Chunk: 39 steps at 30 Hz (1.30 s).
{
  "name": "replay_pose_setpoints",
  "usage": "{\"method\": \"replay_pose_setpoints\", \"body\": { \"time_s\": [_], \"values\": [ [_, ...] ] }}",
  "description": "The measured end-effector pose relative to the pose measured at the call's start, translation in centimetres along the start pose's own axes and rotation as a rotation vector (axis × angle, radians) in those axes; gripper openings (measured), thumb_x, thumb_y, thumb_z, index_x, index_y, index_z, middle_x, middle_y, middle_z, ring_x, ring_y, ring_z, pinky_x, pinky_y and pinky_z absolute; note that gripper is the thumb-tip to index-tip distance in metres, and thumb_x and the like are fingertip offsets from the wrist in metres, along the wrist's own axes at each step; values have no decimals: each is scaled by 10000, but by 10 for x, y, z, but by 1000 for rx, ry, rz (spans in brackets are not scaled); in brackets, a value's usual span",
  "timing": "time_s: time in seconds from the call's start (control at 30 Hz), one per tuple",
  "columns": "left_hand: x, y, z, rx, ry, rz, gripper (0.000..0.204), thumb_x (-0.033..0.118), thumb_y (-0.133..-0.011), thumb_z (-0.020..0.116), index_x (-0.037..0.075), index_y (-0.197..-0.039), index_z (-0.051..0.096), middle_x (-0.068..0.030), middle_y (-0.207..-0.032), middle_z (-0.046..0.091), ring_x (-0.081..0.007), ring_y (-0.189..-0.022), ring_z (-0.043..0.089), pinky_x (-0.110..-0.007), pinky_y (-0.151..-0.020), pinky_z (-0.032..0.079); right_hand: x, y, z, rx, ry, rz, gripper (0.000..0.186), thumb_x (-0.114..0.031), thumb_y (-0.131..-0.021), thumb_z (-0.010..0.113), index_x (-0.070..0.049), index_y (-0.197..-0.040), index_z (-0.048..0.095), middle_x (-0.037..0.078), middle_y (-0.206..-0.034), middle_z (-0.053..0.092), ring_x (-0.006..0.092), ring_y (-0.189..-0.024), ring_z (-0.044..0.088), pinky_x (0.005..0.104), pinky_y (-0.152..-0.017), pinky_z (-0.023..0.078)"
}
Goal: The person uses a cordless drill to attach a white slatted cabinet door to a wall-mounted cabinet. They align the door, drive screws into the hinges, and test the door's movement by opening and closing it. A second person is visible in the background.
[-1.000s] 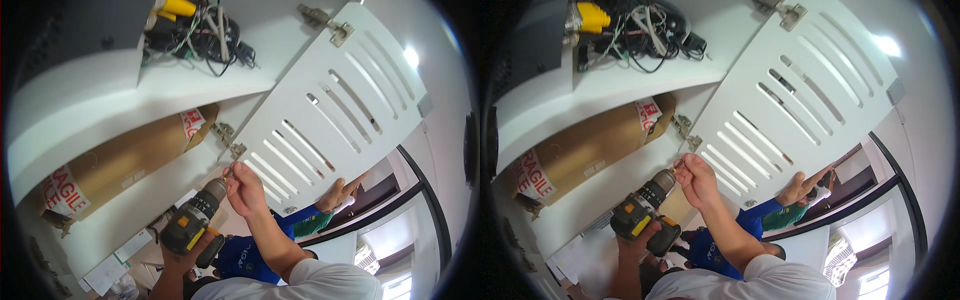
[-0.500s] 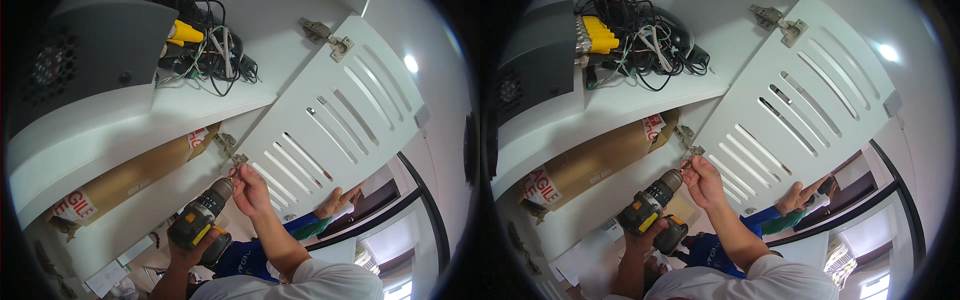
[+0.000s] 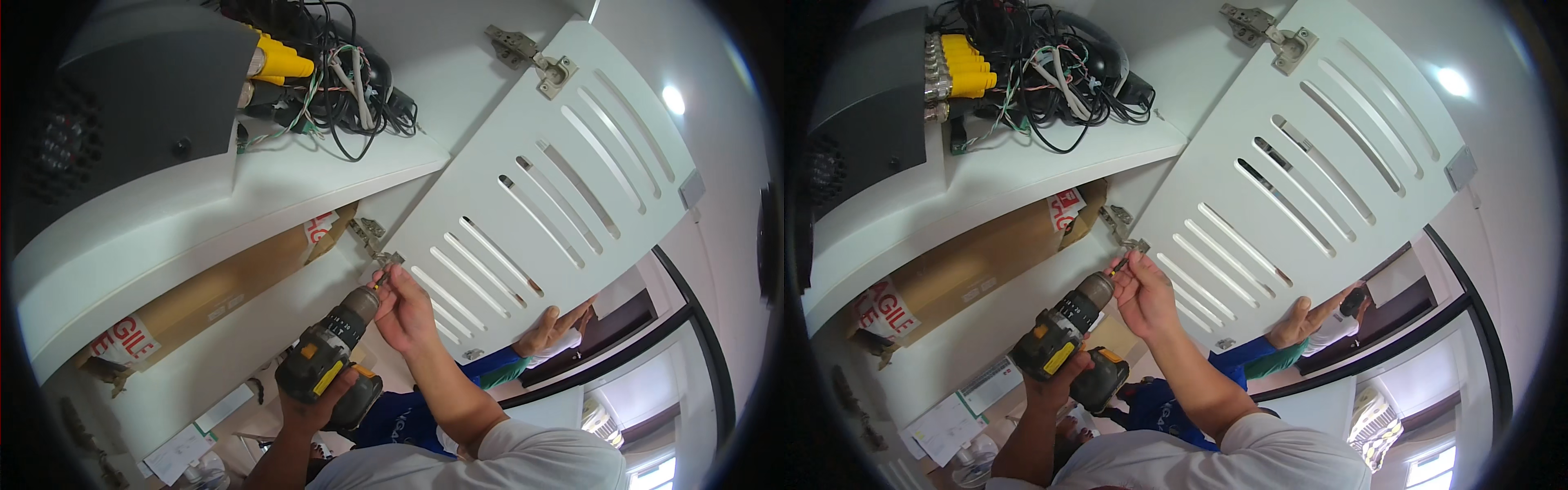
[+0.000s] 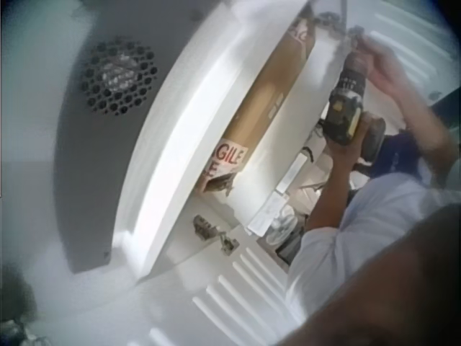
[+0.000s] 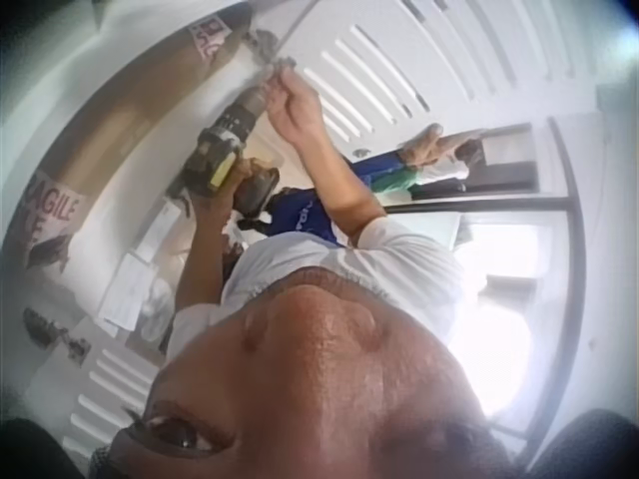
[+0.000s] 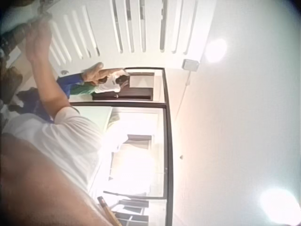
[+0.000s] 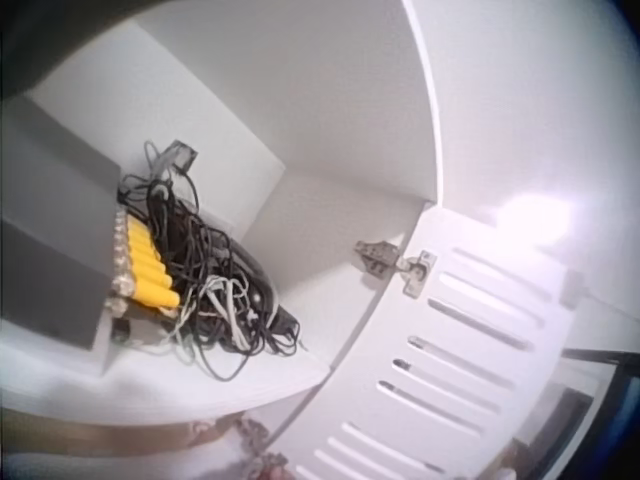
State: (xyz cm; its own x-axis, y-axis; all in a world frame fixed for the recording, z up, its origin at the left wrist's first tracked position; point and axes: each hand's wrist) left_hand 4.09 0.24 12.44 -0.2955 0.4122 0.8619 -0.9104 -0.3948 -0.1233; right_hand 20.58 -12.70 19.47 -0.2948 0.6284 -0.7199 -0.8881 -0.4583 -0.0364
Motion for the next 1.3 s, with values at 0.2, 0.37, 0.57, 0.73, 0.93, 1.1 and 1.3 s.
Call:
{"method": "replay_pose_setpoints", "body": {
  "time_s": [0.2,0.37,0.57,0.73,0.93,1.1,1.3],
  "values": [
    [9,1,4,6,-118,110,331,210,-814,871,52,-1057,712,-41,-937,735,-127,-829,693,-303,-776,566,2,-6,5,9,-70,-42,188,-240,-1039,600,-54,-1034,623,78,-936,695,200,-879,663,321,-863,546],
    [4,-2,2,12,-129,120,297,207,-822,864,53,-1029,717,-38,-895,739,-120,-787,691,-288,-760,563,10,-8,-6,25,-44,1,175,-243,-1036,605,-71,-1031,637,65,-943,690,191,-891,660,334,-898,528],
    [-3,-8,0,33,-123,84,304,208,-834,846,34,-1047,715,-45,-884,737,-122,-797,687,-301,-762,555,24,-19,-24,73,31,67,173,-252,-1038,603,-84,-1026,644,50,-940,690,188,-944,659,364,-915,525],
    [-22,-17,3,90,-164,76,445,255,-826,847,36,-1173,674,-78,-956,744,-159,-857,702,-317,-803,551,35,-36,-30,137,121,93,152,-225,-1032,615,-78,-1062,642,49,-985,681,182,-947,654,369,-925,527],
    [-42,-31,5,123,-166,90,589,297,-791,880,3,-1237,632,-124,-1029,746,-199,-934,730,-331,-840,561,48,-56,-29,194,-29,143,192,-223,-1052,569,-57,-1126,631,59,-985,668,207,-929,633,373,-906,534],
    [-54,-30,5,141,-179,110,700,285,-782,891,-27,-1322,573,-154,-1090,745,-206,-1023,735,-329,-893,565,52,-57,-33,144,-18,160,229,-266,-1065,532,-56,-1092,618,79,-976,664,261,-933,627,407,-912,531],
    [-65,-39,2,136,-228,209,742,276,-791,886,-34,-1370,540,-158,-1151,735,-210,-1045,730,-325,-909,561,57,-64,-33,118,55,112,261,-261,-1086,464,-52,-1024,607,102,-969,657,274,-956,632,416,-911,536]
  ]
}}
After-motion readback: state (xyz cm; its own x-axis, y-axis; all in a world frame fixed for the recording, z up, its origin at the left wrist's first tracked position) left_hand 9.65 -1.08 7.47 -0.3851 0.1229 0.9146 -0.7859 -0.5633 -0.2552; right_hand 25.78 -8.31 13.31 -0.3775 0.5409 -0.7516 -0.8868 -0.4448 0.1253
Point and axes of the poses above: each hand's wrist, its own y-axis away from the middle knuckle, its own z-axis out of the palm, x = y × z
